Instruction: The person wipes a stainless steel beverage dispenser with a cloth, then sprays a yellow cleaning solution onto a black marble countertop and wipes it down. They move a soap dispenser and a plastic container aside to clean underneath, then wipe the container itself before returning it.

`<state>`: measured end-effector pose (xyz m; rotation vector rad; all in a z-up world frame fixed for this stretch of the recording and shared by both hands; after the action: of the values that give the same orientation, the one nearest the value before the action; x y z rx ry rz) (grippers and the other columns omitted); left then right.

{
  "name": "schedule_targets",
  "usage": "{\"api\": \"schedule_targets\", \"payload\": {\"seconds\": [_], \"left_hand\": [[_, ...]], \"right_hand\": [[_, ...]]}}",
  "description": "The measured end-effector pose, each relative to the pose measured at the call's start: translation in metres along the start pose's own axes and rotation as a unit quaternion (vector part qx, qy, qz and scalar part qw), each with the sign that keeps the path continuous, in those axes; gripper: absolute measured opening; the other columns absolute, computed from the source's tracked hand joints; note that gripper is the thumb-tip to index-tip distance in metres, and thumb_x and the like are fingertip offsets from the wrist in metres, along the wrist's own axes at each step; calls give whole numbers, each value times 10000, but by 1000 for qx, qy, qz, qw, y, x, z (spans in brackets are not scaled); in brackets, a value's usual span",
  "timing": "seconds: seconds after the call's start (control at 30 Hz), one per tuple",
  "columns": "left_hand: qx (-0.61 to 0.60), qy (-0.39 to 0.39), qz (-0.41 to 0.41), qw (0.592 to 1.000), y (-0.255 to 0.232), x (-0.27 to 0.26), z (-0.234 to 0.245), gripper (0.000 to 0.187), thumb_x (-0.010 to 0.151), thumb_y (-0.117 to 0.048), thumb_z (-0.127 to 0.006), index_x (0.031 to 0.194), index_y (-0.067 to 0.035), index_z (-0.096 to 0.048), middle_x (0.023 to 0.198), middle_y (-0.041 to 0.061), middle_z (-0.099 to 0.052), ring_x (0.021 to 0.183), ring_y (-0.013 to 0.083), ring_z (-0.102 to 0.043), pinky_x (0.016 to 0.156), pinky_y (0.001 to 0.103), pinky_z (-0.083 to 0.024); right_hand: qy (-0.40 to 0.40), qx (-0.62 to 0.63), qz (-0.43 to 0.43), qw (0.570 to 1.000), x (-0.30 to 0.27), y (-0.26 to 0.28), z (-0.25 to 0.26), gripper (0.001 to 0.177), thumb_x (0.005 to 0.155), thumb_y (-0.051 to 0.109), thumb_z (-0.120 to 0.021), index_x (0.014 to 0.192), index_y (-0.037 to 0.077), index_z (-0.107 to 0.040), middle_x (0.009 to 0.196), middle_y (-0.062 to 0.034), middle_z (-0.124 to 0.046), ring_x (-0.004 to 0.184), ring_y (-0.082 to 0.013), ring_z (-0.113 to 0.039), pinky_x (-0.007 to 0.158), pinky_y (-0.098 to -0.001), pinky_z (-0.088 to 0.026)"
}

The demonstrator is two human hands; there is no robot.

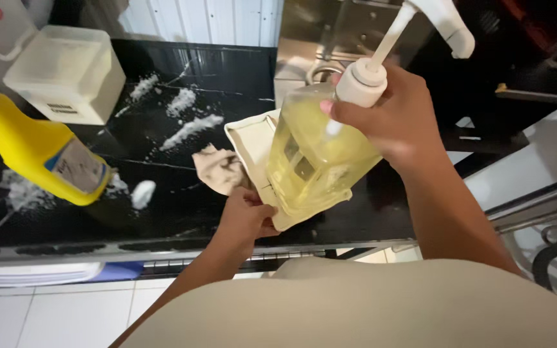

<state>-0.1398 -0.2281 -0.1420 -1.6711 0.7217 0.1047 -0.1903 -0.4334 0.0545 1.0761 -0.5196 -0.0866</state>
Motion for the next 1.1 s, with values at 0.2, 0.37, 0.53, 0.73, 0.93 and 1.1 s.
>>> {"api": "schedule_targets", "payload": {"seconds": [0.2, 0.37, 0.53, 0.73, 0.93, 1.1], "left_hand": [[0, 76, -5, 997, 40, 0, -42, 388, 784, 56, -638, 1170, 61, -612, 948, 200, -679, 696, 277, -715, 554, 412, -614], [19, 40, 30, 999, 67, 17, -79, 350, 829, 44, -668, 1148, 48, -524, 991, 200, -657, 760, 307, -731, 594, 453, -633], [38, 46, 35, 998, 76, 39, -107, 339, 831, 57, -662, 1137, 35, -518, 978, 200, -652, 766, 318, -731, 611, 440, -642], [81, 49, 30, 995, 85, 53, -128, 356, 831, 75, -657, 1149, 45, -501, 959, 220, -646, 759, 323, -721, 598, 464, -633], [55, 47, 43, 996, 99, 46, -152, 398, 859, 64, -637, 1206, 50, -444, 1016, 235, -615, 802, 329, -723, 617, 470, -643], [34, 26, 53, 998, 123, 40, -175, 388, 839, 86, -661, 1177, 72, -471, 991, 228, -593, 763, 326, -685, 598, 493, -657]], "right_hand": [[5, -54, -3, 999, -23, -21, 44, 463, 764, 213, -884, 1143, 3, -720, 1072, -62, -771, 957, -116, -717, 861, -275, -582], [-6, -59, -17, 998, -41, -43, 78, 450, 752, 233, -885, 1118, 26, -725, 1006, -45, -759, 916, -109, -713, 824, -271, -573], [-25, -99, -4, 995, -48, -59, 103, 386, 769, 238, -889, 1048, 27, -724, 958, -33, -750, 866, -100, -688, 790, -268, -553], [-42, -91, 5, 995, -53, -72, 119, 378, 770, 246, -889, 1042, 37, -729, 952, -28, -748, 869, -85, -681, 794, -259, -556], [-45, -99, 8, 994, -57, -75, 138, 424, 757, 284, -895, 1061, 35, -734, 966, -28, -753, 881, -85, -693, 808, -260, -562], [-43, -106, 6, 993, -61, -81, 148, 413, 742, 281, -894, 1039, 34, -746, 949, -32, -757, 871, -92, -691, 804, -261, -555]]}}
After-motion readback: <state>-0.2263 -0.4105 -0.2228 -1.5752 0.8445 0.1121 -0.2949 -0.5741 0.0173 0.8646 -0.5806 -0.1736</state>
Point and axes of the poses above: each hand's wrist, its own x-axis towards the middle knuckle, its own z-axis out of the back of the hand, y = z × x, the point moved 2 cm from there along x, towards the middle knuckle
